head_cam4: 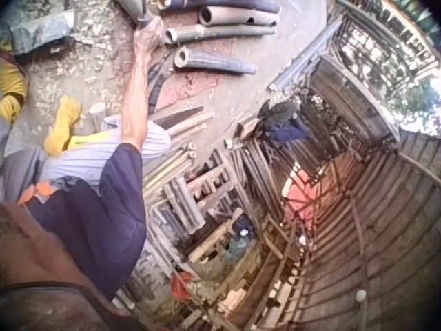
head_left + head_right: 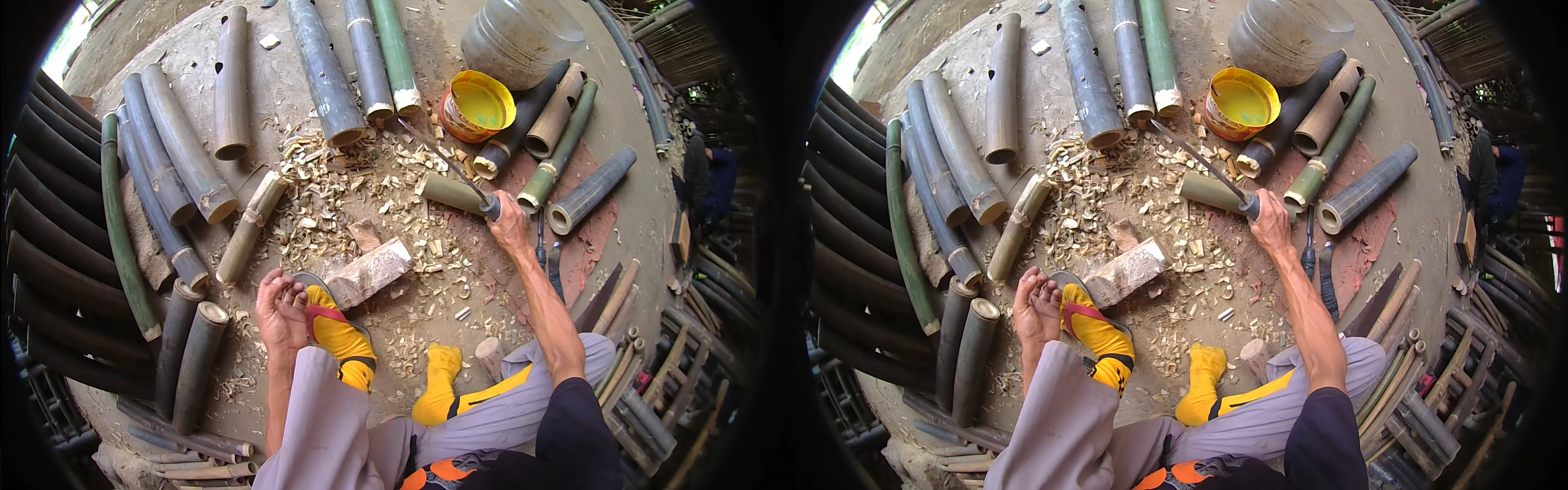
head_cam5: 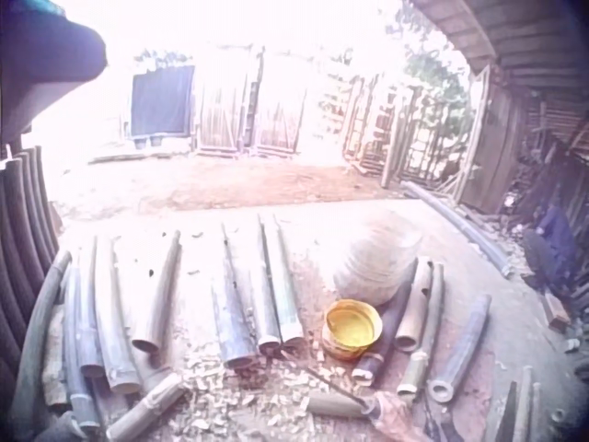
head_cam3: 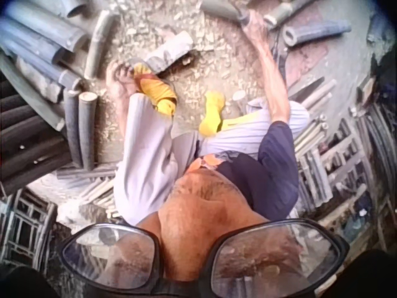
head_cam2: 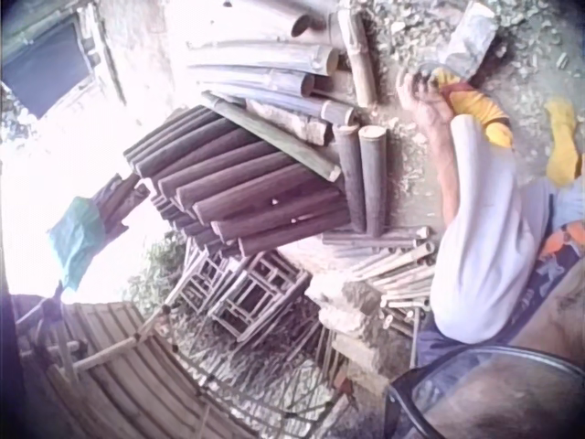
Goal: The person shapes the end of a bamboo pole with a large blade, carving the wood while resting the pole on a block and rotating it by hand.
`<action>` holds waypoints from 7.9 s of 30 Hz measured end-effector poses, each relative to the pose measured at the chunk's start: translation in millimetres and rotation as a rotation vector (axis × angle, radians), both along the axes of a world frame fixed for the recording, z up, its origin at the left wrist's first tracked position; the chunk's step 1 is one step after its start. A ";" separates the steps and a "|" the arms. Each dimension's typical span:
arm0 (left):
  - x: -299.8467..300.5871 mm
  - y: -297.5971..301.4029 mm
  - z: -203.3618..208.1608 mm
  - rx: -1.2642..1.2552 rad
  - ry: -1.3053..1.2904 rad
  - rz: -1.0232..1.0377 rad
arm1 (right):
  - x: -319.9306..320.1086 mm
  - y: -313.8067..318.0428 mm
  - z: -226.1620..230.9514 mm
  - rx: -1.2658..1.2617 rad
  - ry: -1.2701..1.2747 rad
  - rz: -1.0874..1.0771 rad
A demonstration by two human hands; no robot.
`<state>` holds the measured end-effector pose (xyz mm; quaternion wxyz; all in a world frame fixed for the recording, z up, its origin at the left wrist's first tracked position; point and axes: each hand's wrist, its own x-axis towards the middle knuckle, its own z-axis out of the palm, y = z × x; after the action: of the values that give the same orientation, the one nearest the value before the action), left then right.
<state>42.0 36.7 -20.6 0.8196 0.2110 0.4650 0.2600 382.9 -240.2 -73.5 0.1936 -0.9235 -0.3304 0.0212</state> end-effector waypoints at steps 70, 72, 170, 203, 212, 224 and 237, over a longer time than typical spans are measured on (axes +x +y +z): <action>57.2 -7.7 59.2 0.905 -0.151 0.136 | -219.5 63.4 111.9 0.551 0.512 -0.019; 55.5 -9.7 54.7 0.880 -0.151 0.129 | -224.7 53.2 80.1 0.508 0.493 0.032; 65.8 -2.8 74.5 0.725 -0.041 0.075 | -200.1 53.2 27.4 0.106 0.779 0.028; 35.1 13.3 38.7 1.157 -0.266 -0.076 | -206.5 49.9 41.2 0.633 0.672 0.030; 58.0 1.6 75.9 0.832 -0.099 0.233 | -201.3 64.2 68.8 0.298 0.754 0.005; 36.7 1.6 51.6 0.916 -0.168 0.175 | -201.4 53.1 42.8 0.195 0.730 -0.020; 41.9 2.2 62.1 0.991 -0.269 0.039 | -206.5 58.3 64.9 0.226 0.735 -0.013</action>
<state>84.0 38.9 41.4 0.6688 0.5300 0.1802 0.4893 176.3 -181.9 -8.6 0.3998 -0.8292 -0.2333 0.3131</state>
